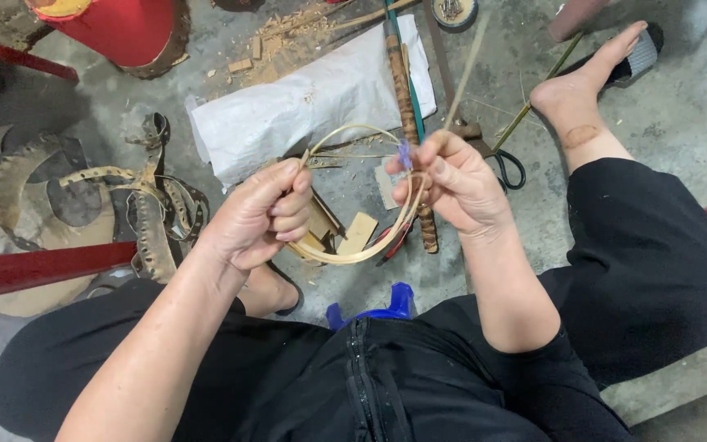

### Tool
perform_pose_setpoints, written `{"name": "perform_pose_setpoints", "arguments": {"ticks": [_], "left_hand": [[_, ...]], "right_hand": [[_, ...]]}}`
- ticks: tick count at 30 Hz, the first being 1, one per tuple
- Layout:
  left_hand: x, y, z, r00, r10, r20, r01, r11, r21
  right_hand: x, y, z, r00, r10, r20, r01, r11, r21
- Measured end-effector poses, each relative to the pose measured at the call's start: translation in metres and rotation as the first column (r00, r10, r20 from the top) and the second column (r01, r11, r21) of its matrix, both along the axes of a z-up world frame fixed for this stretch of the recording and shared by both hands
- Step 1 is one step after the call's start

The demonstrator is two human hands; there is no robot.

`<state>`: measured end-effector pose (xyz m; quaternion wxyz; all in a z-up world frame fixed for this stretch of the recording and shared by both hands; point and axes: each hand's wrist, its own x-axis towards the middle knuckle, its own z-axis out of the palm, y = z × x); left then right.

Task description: Crafting or repairing a wooden hoop, possibly for a musical instrument, by shaving thin strips of wood with a curved blade and bending them into shape.

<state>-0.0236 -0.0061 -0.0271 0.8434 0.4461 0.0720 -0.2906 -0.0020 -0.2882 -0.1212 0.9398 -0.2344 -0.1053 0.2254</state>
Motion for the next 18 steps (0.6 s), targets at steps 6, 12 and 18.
{"name": "perform_pose_setpoints", "arguments": {"ticks": [6, 12, 18], "left_hand": [[-0.001, -0.001, 0.000, 1.000, -0.015, 0.018, 0.014, 0.999, 0.048], [-0.002, 0.001, -0.002, 1.000, -0.016, 0.018, 0.015, 0.998, 0.059], [-0.005, 0.002, -0.001, 0.999, -0.054, -0.010, 0.054, 0.990, 0.131]], "right_hand": [[-0.008, 0.005, -0.006, 0.986, -0.102, -0.134, 0.092, 0.993, -0.075], [-0.008, 0.009, 0.015, 0.997, -0.075, -0.034, 0.071, 0.991, -0.116], [-0.011, 0.017, 0.023, 0.992, -0.028, 0.121, 0.047, 0.986, -0.160]]}}
